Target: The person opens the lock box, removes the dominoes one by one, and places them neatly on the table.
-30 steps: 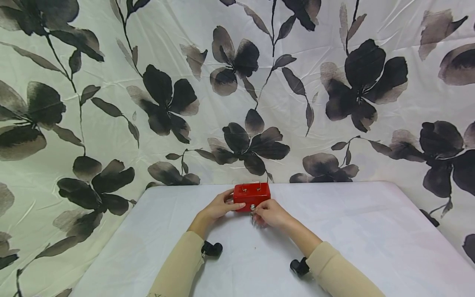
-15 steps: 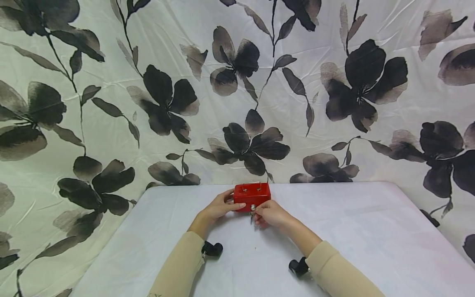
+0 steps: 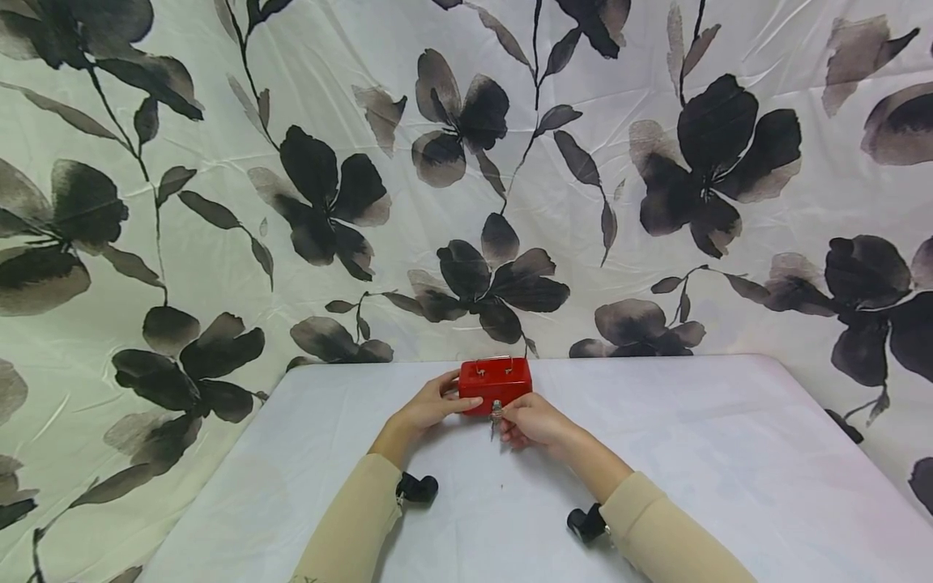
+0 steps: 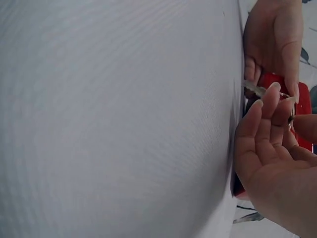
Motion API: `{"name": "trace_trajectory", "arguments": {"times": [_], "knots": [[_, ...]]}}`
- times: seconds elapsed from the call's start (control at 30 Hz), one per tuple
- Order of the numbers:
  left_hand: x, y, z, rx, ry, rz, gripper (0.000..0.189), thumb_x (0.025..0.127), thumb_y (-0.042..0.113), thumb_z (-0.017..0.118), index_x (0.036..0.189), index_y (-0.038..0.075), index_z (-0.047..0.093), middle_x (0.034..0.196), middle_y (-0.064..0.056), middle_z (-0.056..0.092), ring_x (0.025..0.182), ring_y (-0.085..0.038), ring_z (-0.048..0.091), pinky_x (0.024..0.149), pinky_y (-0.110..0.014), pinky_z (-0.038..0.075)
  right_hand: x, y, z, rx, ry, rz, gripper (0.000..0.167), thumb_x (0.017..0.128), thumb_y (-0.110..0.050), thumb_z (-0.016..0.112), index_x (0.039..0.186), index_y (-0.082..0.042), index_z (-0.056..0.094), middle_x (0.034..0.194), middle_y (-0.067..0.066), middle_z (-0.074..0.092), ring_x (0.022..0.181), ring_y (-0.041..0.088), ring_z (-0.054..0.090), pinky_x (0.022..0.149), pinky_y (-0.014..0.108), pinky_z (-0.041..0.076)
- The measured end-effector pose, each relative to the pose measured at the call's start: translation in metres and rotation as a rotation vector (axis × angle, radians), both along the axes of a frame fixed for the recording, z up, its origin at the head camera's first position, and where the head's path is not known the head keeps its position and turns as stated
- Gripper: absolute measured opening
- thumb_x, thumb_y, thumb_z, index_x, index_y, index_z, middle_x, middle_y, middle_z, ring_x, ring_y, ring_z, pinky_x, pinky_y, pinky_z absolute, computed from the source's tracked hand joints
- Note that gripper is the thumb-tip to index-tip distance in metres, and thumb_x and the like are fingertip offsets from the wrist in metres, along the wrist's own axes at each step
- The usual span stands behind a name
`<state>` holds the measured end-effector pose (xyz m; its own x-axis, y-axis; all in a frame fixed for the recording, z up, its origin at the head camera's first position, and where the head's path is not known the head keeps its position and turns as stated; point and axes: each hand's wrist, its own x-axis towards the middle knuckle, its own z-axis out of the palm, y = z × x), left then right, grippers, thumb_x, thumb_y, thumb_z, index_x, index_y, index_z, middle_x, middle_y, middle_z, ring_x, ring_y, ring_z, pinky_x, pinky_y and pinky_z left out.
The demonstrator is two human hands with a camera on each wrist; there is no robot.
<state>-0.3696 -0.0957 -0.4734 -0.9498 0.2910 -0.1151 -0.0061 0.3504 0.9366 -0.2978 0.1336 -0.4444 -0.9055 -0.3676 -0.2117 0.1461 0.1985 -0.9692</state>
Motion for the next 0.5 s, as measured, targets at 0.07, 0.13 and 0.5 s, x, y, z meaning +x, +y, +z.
{"name": "trace_trajectory", "arguments": {"times": [0.07,0.13,0.5], "knots": [[-0.0003,0.0001,0.0001,0.007,-0.003,0.003,0.095,0.081,0.044,0.085,0.157,0.011,0.039,0.154,-0.017,0.048,0.143,-0.039,0.043,0.109,-0.059,0.041,0.0008,-0.0002,0.0012,0.014,0.008,-0.004,0.028,0.107,-0.010,0.047,0.114,0.012,0.064,0.087,0.009,0.063,0.077,0.019,0.063,0.074,0.032,0.058],[-0.0008,0.0000,0.0000,0.012,-0.003,0.001,0.095,0.081,0.043,0.086,0.157,0.011,0.039,0.154,-0.017,0.048,0.142,-0.039,0.043,0.109,-0.059,0.041,0.0016,-0.0002,0.0015,0.026,0.014,-0.008,0.028,0.107,-0.010,0.047,0.113,0.012,0.065,0.087,0.010,0.063,0.077,0.019,0.063,0.073,0.033,0.058],[-0.0001,-0.0012,-0.0002,0.035,0.011,-0.011,0.093,0.082,0.036,0.086,0.157,0.009,0.038,0.153,-0.018,0.049,0.142,-0.039,0.043,0.112,-0.062,0.036,0.0027,0.0002,0.0004,0.050,0.009,-0.018,0.027,0.107,-0.011,0.050,0.111,0.010,0.066,0.083,0.008,0.064,0.074,0.018,0.062,0.070,0.033,0.057]]}}
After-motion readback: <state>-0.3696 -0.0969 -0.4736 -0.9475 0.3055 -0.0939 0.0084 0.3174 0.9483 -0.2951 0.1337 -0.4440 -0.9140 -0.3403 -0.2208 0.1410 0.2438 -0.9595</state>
